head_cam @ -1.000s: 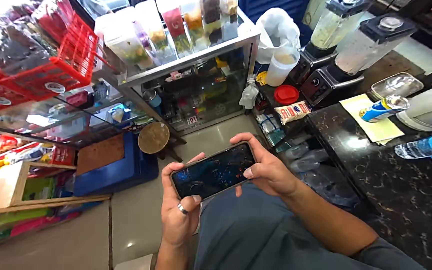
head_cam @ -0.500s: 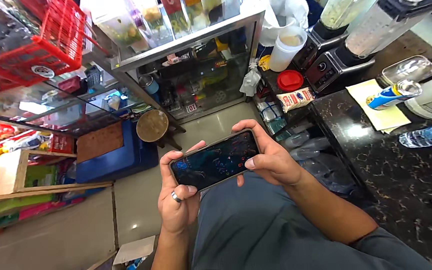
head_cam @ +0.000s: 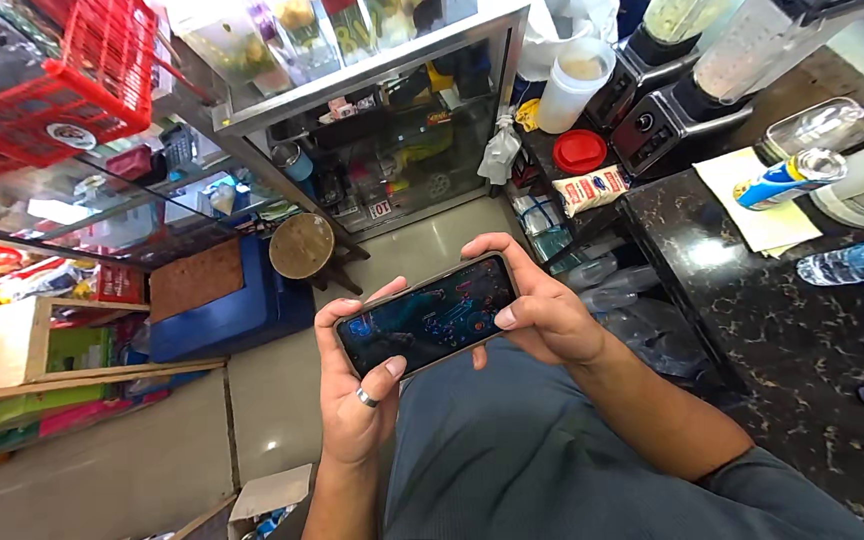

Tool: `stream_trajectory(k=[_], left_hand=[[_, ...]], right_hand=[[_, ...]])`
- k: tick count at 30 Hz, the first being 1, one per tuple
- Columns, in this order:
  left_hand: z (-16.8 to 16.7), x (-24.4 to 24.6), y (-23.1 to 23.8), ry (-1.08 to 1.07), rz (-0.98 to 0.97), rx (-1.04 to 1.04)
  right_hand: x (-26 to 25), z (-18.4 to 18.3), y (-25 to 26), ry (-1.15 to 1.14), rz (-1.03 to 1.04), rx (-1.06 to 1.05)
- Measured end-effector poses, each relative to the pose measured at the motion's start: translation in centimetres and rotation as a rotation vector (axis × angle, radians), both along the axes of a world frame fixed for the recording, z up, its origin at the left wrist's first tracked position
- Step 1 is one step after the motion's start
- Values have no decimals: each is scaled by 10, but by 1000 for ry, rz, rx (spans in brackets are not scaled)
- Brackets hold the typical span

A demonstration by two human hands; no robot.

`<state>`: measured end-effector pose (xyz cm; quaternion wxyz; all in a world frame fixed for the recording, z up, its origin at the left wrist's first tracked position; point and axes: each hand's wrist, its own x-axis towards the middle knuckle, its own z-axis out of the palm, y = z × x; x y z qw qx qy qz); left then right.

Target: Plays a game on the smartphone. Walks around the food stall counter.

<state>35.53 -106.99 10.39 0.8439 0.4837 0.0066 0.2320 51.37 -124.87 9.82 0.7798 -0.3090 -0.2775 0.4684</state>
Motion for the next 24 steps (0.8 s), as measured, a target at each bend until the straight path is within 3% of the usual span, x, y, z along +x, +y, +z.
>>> stream_trajectory(k=[17,24], left_hand=[[-4,-2,5,-15,-44,112],[3,2,-9,49,137,96]], right_hand=[[0,0,0,-6,-9,8],[-1,1,0,-45,-7,1]])
